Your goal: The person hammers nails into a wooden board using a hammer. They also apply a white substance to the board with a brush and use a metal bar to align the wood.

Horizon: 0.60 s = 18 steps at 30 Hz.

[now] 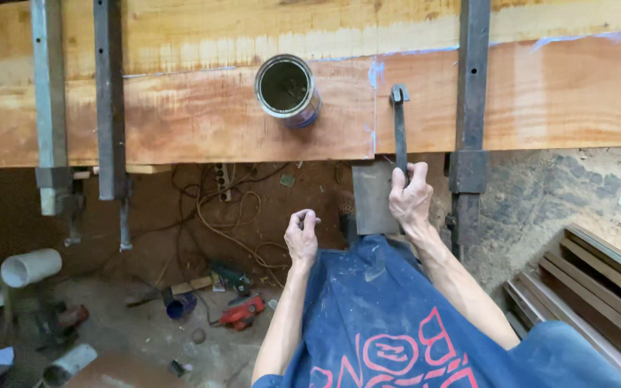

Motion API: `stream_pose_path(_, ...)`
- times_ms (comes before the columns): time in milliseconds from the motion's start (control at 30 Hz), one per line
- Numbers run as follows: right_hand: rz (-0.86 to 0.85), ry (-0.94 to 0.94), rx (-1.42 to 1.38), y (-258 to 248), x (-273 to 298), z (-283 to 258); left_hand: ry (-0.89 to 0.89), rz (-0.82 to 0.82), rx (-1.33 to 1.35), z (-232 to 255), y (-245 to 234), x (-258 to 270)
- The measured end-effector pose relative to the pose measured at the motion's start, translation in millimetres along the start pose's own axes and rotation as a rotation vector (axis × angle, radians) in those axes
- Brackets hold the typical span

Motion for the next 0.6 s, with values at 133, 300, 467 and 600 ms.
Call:
stream_pose_path(133,-0.008,0.149,-0.084,10.1,-2.6,-11.0,0.115,-0.104,0.084,41.2,19.0,-38.5)
stream_pose_path(300,0.116,0.119,-0.054,12.5,-4.0,-18.0,0.156,-0.182,0.105,71.8,35.1,-71.5)
stream_pose_path(467,0.282,0.006,0.088,12.3,-12.1,-24.0,0.257,-0.182,0.250,102.1,42.5,-104.6)
stream_pose_path(600,0.391,0.029,0.314,18.5,-23.3,-30.8,0.365,-0.036,0.321,132.5,31.1,-145.3)
Point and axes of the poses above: each hand's wrist, its own x-axis away from the middle knuckle, its own y-axis out of the palm, z = x × y, the point moved 4 cm from there along -x, towards the middle knuckle, and after that the axes turned 11 degrees about z, right-handed, at the moved point
